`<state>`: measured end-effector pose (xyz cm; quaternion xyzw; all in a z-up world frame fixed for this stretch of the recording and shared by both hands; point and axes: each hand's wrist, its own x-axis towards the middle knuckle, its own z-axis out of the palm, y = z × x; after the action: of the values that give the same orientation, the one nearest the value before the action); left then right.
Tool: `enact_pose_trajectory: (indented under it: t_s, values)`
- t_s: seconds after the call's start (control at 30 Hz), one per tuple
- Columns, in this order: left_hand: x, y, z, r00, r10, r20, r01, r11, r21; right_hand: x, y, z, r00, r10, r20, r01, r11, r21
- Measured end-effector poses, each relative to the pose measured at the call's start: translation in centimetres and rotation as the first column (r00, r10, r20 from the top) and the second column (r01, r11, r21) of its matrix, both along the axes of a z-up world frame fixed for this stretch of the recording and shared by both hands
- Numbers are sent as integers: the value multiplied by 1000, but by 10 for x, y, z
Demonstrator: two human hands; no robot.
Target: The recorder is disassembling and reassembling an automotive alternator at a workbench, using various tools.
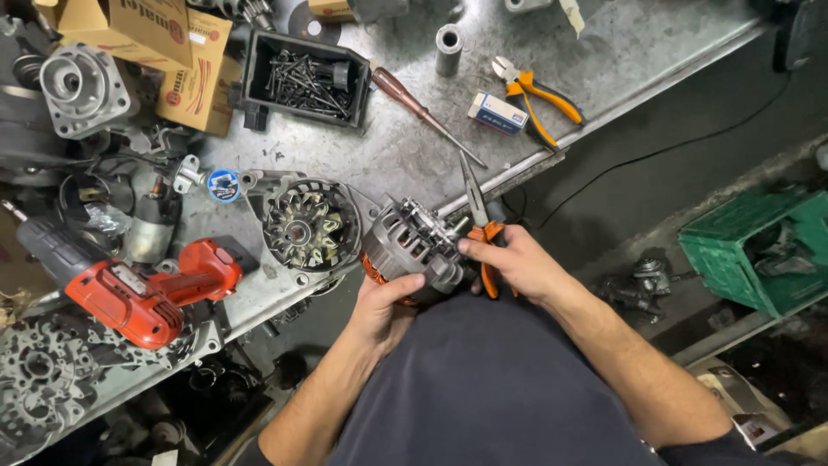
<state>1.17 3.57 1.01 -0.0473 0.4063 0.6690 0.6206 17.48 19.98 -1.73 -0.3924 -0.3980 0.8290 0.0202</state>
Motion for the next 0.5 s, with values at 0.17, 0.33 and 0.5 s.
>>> enact_pose_trajectory:
  t_s: [0.17, 0.33, 0.5]
  values:
    - [-4, -2, 0, 999, -51, 9, 51, 999, -3, -1, -1, 15, 997, 72, 19, -74, 991, 108]
    - [-9, 6, 9, 998, -16, 59, 17, 1000, -9, -2, 2, 21, 991, 133, 11, -133, 975, 176]
    - [-16, 4, -6, 990, 24, 140, -14, 997, -72, 0, 4, 21, 975, 206, 79, -219, 955, 202]
